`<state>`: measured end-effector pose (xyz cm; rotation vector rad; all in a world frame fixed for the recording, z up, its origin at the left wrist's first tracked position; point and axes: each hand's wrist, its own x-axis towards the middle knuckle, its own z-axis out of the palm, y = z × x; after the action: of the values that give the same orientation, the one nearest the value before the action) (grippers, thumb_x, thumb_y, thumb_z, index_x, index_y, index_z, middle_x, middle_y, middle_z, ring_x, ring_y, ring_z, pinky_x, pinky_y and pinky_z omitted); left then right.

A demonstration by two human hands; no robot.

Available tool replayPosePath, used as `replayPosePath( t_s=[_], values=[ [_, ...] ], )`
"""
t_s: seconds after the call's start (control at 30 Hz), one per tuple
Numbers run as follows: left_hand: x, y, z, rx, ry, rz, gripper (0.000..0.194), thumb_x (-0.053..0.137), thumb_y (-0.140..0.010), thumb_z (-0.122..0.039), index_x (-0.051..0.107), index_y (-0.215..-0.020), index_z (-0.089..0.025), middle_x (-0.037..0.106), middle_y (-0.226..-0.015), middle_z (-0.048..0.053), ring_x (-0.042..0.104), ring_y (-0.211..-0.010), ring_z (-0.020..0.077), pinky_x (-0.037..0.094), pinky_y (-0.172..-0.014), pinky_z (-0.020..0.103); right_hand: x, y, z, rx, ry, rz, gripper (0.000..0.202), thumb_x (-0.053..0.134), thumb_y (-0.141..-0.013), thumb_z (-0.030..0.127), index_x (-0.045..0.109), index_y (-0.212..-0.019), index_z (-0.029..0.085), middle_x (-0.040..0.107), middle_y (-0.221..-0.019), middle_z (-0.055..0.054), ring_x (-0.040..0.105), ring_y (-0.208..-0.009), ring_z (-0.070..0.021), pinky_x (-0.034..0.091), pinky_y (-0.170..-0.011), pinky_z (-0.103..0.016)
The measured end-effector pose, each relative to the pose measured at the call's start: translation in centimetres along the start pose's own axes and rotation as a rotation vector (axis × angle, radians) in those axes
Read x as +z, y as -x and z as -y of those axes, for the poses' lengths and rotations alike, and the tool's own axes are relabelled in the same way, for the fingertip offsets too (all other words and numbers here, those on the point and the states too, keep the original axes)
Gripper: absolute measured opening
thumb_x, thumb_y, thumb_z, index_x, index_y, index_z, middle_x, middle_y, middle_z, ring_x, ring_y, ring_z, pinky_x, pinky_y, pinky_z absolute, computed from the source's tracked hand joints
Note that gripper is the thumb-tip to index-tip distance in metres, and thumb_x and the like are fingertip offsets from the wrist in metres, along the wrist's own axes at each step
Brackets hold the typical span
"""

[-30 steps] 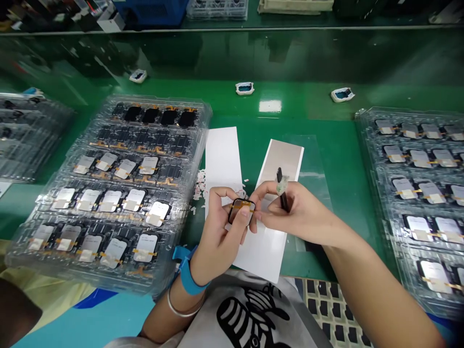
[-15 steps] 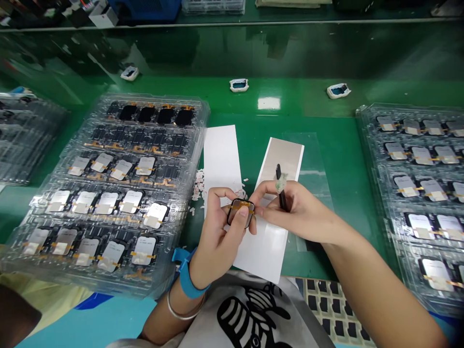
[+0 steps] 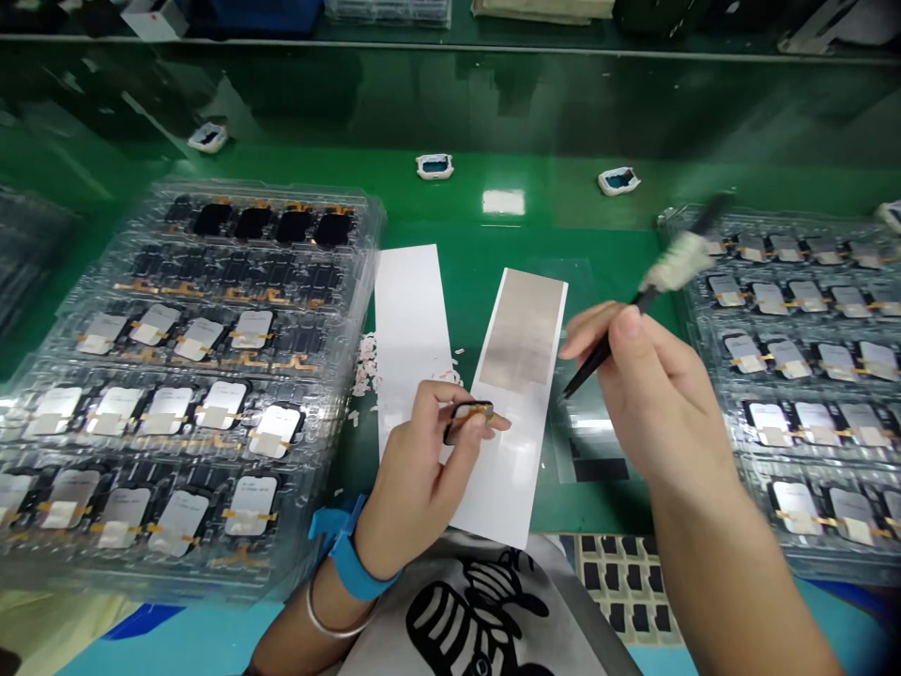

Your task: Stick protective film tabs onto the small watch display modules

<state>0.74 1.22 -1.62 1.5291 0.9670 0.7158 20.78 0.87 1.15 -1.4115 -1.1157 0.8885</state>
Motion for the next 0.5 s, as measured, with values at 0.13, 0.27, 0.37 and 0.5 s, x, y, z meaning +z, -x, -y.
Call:
replayPosePath(
  t_s=[0.13,0.27,0.37,0.5],
  values=[
    [0.6,-0.3,-0.5,0.147,-0.286,0.156,0.010,0.043,-0.103,-0.020,0.043,-0.112,-0.024,0.070,-0.124,0.010,0.062,-0.124,0.0244,0.053,-0.093,0.043,-0.1,2.5,-1.9,0.063,0.079,-0.171,0.021,0.059,-0.096,0.040,0.064,-0.088,0.022,0.066,-0.086,-0.001,0.062,-0.065,-0.0116,0.053,-0.063,-0.026],
    [1.2,-1.0,-0.5,0.246,-0.494,0.222,0.013,0.042,-0.102,-0.015,0.046,-0.113,-0.020,0.068,-0.124,0.018,0.050,-0.138,0.0309,0.051,-0.100,0.055,0.6,3.5,-3.8,0.130,0.025,-0.277,0.020,0.076,-0.083,0.035,0.062,-0.089,0.021,0.067,-0.091,-0.003,0.071,-0.072,-0.0158,0.061,-0.070,-0.032],
    [1.4,-1.3,-0.3,0.304,-0.569,0.248,0.017,0.044,-0.101,-0.013,0.046,-0.116,-0.018,0.069,-0.122,0.018,0.050,-0.138,0.0330,0.052,-0.099,0.057,0.9,3.4,-4.1,0.179,0.008,-0.339,0.022,0.077,-0.081,0.036,0.062,-0.086,0.022,0.069,-0.093,-0.006,0.073,-0.070,-0.0185,0.064,-0.072,-0.035],
    [1.4,-1.4,0.0,0.387,-0.651,0.254,0.021,0.044,-0.099,-0.009,0.046,-0.120,-0.015,0.071,-0.120,0.018,0.052,-0.135,0.0352,0.051,-0.102,0.056,0.9,3.1,-3.8,0.202,0.021,-0.320,0.022,0.076,-0.082,0.038,0.061,-0.084,0.023,0.070,-0.083,-0.006,0.073,-0.066,-0.0202,0.065,-0.071,-0.037]
  ],
)
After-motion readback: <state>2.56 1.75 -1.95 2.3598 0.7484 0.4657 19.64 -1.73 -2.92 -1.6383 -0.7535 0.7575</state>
